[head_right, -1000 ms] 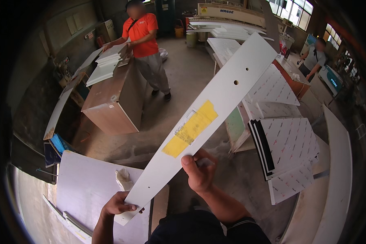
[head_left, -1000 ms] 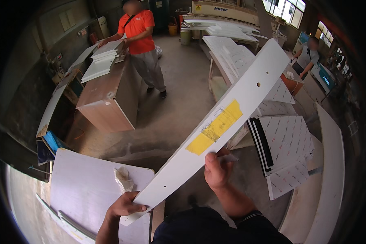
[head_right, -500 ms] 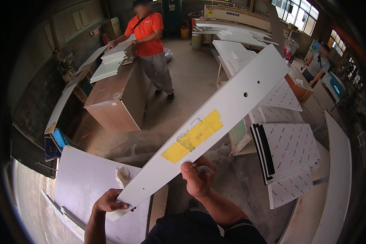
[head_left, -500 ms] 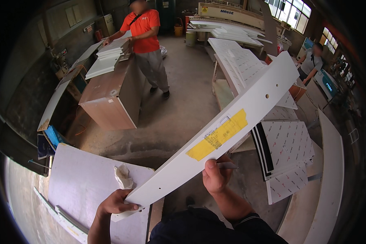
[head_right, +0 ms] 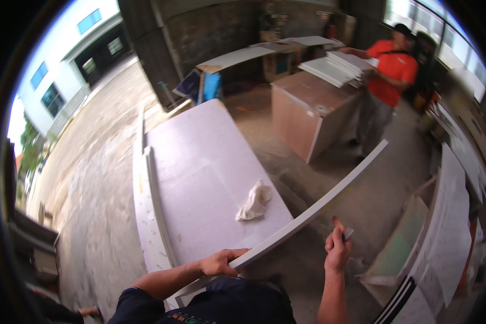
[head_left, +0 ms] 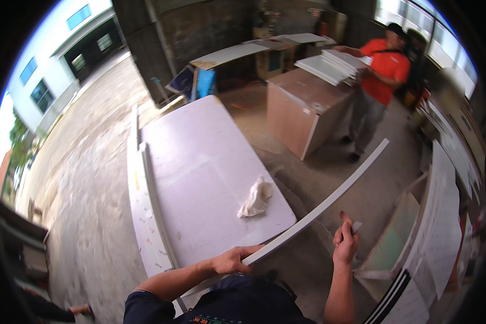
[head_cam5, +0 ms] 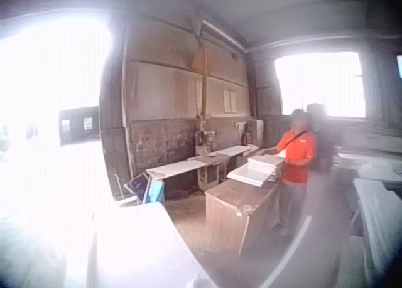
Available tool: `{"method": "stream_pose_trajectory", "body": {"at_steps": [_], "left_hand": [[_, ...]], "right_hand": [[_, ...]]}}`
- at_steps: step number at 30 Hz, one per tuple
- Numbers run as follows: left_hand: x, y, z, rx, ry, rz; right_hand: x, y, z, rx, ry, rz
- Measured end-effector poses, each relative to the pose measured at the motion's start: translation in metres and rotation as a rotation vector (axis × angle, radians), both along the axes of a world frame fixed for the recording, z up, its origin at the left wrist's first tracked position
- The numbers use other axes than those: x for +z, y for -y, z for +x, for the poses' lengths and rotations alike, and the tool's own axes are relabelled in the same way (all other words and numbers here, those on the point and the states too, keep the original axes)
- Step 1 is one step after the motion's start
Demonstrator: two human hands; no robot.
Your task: The person wipes a large white panel with a cloth, peels protective film from another panel using a small blade, and cleans the edges and surfaces of the stack.
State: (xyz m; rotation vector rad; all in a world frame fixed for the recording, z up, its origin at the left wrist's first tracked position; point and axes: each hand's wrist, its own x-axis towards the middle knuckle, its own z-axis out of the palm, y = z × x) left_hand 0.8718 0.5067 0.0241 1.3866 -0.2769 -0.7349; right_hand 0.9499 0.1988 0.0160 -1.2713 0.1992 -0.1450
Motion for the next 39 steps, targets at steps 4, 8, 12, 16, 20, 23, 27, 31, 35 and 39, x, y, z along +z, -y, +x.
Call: {"method": "stream_pose_trajectory", "body": {"at_steps": [4,8,12,16,20,23,27,31,35,39], "left_hand": [[-0.061,-0.083,-0.052,0.603,-0.105,0.470],[-0.112,-0.143,-0.047,1.025,0.019,1.049],[-0.160,-0.202,-0.011,1.174,-0.073,1.190],[-0.193,-0.259,0.002,1.239,-0.186,1.331],[-0.211,-0.278,0.046,1.281,-0.222,1.383],[-0.236,-0.281,0.068,1.223,-0.165,1.513],[-0.249,-0.317,0.065,1.154,-0.293,1.630],[-0.257,-0.326,0.071,0.691,-0.201,1.999],[-0.256,-0.317,0.086,0.505,0.051,1.978],[-0.224,-0.236,0.091,0.632,0.175,1.688]], "right_hand": [[-0.035,-0.064,-0.015,0.254,-0.102,-0.034],[-0.062,-0.092,-0.032,0.344,-0.214,-0.069],[-0.062,-0.084,-0.034,0.265,-0.293,-0.126],[-0.058,-0.083,-0.040,0.116,-0.328,-0.206],[-0.070,-0.057,-0.052,-0.006,-0.287,-0.341],[-0.105,-0.049,-0.070,-0.045,-0.341,-0.450],[-0.090,-0.080,-0.068,0.294,-0.410,-0.923],[-0.099,0.061,-0.072,-0.148,-0.434,-1.155],[-0.036,0.289,-0.153,-0.764,-0.841,-1.091],[-0.013,0.388,-0.250,-1.025,-0.887,-1.233]]}}
